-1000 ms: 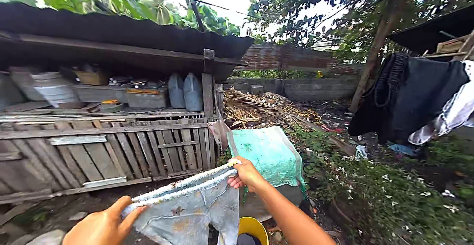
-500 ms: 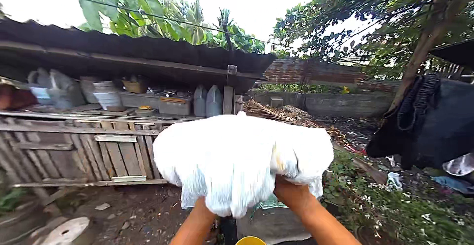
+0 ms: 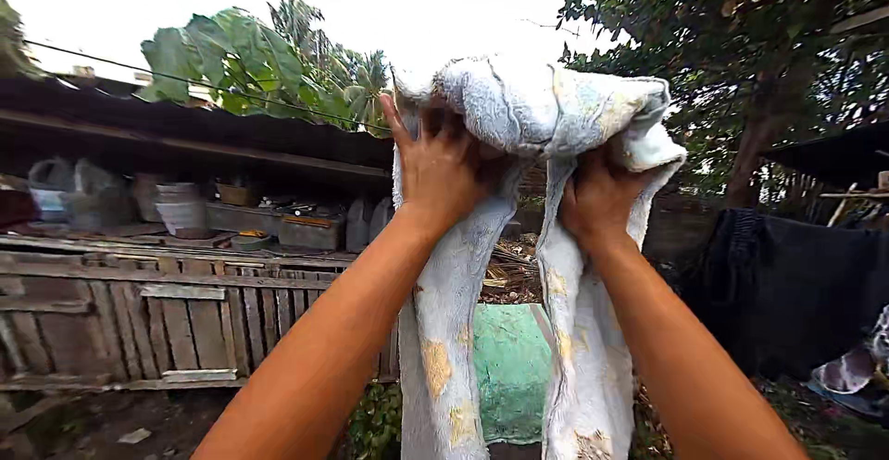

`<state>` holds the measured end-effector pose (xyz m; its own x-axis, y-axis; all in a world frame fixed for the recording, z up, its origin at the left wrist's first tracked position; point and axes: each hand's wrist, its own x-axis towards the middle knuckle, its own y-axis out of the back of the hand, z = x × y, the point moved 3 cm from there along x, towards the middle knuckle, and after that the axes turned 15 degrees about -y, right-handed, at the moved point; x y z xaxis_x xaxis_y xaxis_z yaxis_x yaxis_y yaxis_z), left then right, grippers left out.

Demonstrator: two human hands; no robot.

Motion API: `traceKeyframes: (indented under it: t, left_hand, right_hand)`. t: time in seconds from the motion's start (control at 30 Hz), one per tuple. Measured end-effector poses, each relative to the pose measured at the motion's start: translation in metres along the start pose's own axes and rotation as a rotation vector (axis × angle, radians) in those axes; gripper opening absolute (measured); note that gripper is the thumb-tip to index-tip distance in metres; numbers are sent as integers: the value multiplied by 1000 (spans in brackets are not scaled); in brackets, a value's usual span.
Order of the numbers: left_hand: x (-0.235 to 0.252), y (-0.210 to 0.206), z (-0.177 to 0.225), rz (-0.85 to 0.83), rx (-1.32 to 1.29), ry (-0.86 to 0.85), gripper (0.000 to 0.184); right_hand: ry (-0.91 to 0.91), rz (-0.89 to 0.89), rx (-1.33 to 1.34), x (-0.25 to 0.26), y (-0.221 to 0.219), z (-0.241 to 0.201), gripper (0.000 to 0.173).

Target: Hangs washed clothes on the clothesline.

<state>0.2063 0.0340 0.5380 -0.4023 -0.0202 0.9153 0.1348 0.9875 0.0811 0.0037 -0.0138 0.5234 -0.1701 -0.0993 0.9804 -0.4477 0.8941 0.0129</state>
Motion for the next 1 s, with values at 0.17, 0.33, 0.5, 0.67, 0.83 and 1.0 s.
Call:
traceKeyframes:
  t: [0.17, 0.33, 0.5, 0.67, 0.83, 1.0]
  left_hand:
    - [25, -27, -9, -811, -237, 172, 71]
    - [-18, -37, 1, -1110, -453, 151, 56]
    - [-52, -42, 4, -1014, -630, -28, 27]
    - [-64, -51, 19, -917, -611, -18, 31]
    - [-35, -56, 58, -851, -564, -76, 32]
    - [-10, -68, 126, -762, -469, -40, 34]
  right_hand:
    - [-237, -644, -88, 29, -26, 24, 61]
    - [-269, -755, -104, -20, -35, 46, 57]
    - [-89, -626, -47, -66, -38, 57, 49]
    - [151, -461, 17, -99, -34, 64, 50]
    - [162, -388, -39, -80, -26, 102, 57]
    - [112, -366, -119, -60, -1, 158, 58]
